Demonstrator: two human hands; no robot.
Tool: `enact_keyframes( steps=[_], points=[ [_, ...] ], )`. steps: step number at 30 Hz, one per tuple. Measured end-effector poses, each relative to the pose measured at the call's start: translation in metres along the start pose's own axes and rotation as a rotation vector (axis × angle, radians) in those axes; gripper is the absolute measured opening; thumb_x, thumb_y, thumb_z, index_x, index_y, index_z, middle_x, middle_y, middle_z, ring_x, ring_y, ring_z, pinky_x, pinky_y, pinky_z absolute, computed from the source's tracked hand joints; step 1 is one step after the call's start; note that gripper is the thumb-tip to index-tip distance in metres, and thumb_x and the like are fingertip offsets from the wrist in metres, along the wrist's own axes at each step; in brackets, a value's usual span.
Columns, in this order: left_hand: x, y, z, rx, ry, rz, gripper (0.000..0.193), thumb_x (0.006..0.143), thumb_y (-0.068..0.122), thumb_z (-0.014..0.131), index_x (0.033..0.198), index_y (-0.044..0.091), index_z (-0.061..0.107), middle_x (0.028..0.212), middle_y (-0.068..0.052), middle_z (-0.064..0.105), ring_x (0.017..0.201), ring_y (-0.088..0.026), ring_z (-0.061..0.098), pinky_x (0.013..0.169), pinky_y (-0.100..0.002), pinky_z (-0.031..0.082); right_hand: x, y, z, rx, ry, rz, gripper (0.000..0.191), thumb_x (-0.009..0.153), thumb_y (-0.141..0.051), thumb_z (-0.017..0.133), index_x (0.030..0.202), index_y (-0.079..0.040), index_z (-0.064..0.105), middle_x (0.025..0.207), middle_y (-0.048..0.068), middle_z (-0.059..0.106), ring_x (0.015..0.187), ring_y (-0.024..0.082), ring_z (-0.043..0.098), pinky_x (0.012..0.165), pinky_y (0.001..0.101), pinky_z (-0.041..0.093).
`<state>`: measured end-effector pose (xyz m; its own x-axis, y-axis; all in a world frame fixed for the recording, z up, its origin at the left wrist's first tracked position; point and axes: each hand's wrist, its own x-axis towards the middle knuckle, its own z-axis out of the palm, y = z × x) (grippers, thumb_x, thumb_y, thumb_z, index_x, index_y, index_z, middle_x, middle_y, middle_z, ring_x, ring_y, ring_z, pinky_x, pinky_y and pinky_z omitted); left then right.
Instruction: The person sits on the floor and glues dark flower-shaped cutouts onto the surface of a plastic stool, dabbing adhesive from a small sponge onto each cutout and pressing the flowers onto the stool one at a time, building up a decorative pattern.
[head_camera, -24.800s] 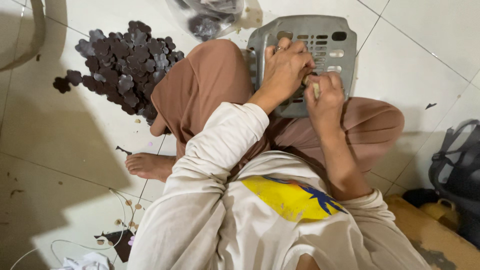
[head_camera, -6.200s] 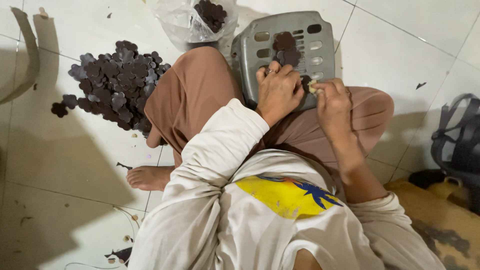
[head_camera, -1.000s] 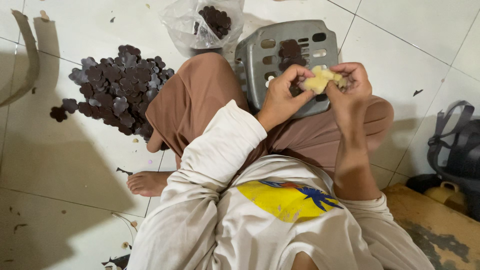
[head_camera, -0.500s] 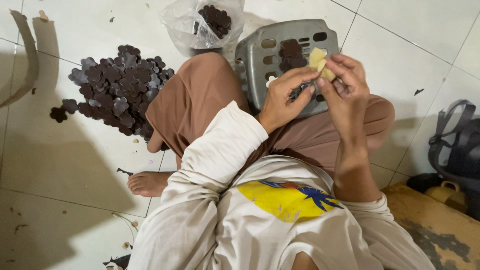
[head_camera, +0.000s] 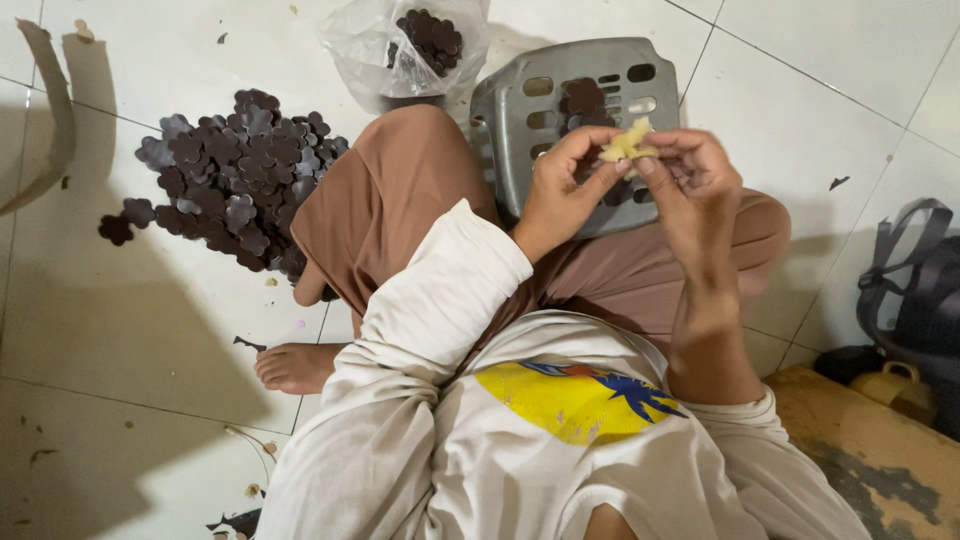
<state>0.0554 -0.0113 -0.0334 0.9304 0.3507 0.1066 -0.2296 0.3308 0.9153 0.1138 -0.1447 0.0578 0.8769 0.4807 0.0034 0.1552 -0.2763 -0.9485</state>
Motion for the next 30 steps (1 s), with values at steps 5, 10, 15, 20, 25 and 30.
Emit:
enact_keyframes(
  steps=[5,10,15,20,25,30],
  points=[
    [0.001,-0.013,-0.003,-0.225,-0.120,-0.038,0.023,0.106,0.007,0.065,0.127,-0.001,0.064,0.114,-0.003,0.071,0.105,-0.008,0.064,0.095,-0.026,0.053,0.001,-0.003,-0.005,0.078,-0.001,0.049,0.045,0.098,0.002,0.070,0.138,0.004,0.049,0.111,0.006,0.064,0.100,0.011,0.064,0.088,0.0231,0.057],
    [0.003,-0.013,-0.004,-0.305,-0.165,-0.075,0.020,0.107,0.006,0.064,0.126,0.000,0.065,0.118,-0.005,0.069,0.106,-0.009,0.063,0.096,-0.027,0.052,0.001,0.004,-0.008,0.236,-0.115,0.206,0.025,0.112,-0.003,0.065,0.134,0.006,0.059,0.109,0.011,0.067,0.094,0.013,0.062,0.084,0.0247,0.055],
    [0.006,0.001,-0.007,0.038,-0.074,0.216,0.027,0.097,0.000,0.071,0.123,0.005,0.070,0.122,-0.005,0.061,0.115,-0.012,0.062,0.103,-0.027,0.053,0.003,0.012,-0.005,0.275,-0.078,0.242,0.013,0.105,-0.004,0.061,0.115,-0.003,0.051,0.120,0.011,0.065,0.105,0.013,0.070,0.089,0.0260,0.063],
    [0.006,0.012,-0.007,0.027,-0.051,0.168,0.025,0.093,-0.004,0.069,0.116,0.005,0.074,0.115,-0.006,0.066,0.107,-0.013,0.066,0.097,-0.026,0.055,0.003,0.020,-0.002,0.274,-0.057,0.185,0.013,0.105,-0.001,0.064,0.111,-0.003,0.052,0.123,0.014,0.066,0.101,0.013,0.070,0.085,0.0260,0.062],
    [0.008,0.015,-0.006,0.099,0.016,0.126,0.024,0.089,-0.003,0.072,0.112,0.005,0.075,0.110,-0.007,0.069,0.099,-0.012,0.068,0.089,-0.026,0.057,0.004,0.031,-0.003,0.274,-0.004,0.179,0.014,0.105,0.001,0.066,0.108,-0.002,0.052,0.114,0.017,0.069,0.093,0.014,0.071,0.080,0.0270,0.063],
    [0.008,0.013,-0.007,0.099,0.023,0.246,0.022,0.086,-0.004,0.071,0.107,0.003,0.072,0.118,-0.008,0.067,0.110,-0.014,0.067,0.100,-0.028,0.054,0.003,0.028,-0.007,0.295,-0.050,0.153,0.014,0.104,0.007,0.067,0.107,-0.001,0.055,0.114,0.015,0.067,0.094,0.012,0.068,0.082,0.0249,0.060]
  ],
)
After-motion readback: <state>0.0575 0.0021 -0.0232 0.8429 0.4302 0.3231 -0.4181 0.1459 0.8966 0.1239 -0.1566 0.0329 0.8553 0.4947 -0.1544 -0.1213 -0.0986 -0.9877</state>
